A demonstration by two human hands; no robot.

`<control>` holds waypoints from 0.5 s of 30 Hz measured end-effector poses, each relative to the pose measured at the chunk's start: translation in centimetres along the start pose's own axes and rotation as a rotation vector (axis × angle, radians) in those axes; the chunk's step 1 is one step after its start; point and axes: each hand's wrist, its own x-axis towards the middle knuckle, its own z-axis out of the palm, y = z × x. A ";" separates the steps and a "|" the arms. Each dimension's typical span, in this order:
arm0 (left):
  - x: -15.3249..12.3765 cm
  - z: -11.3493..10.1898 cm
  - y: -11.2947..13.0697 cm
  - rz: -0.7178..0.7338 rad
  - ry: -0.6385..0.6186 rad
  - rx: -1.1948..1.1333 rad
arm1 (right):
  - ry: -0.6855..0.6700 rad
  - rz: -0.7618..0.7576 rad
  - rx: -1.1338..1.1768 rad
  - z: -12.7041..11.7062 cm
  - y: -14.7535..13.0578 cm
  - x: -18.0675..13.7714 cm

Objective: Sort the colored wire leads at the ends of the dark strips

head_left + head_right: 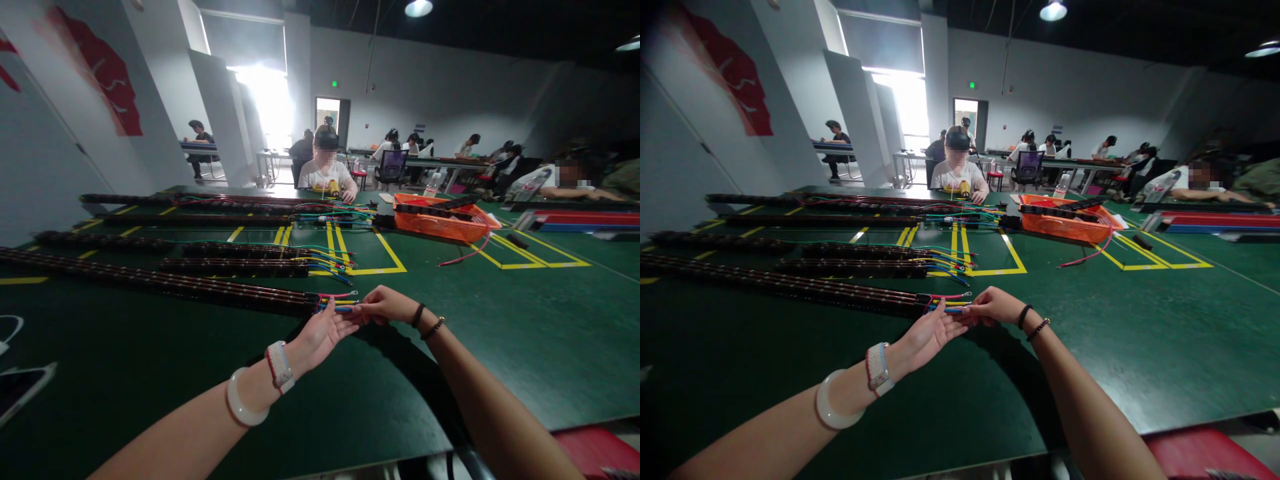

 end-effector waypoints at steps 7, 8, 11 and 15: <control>-0.5 0.8 -0.1 -0.116 -0.051 0.392 | 0.113 0.058 -0.087 0.3 0.1 0.2; -0.6 0.9 -0.2 -0.114 -0.074 0.478 | 0.118 0.068 -0.096 0.5 0.1 0.3; -1.0 1.2 -0.4 -0.091 -0.142 0.624 | 0.122 0.113 -0.115 0.9 0.2 0.4; -1.1 1.1 -0.6 -0.066 -0.172 0.633 | 0.100 0.178 -0.096 1.2 0.6 0.7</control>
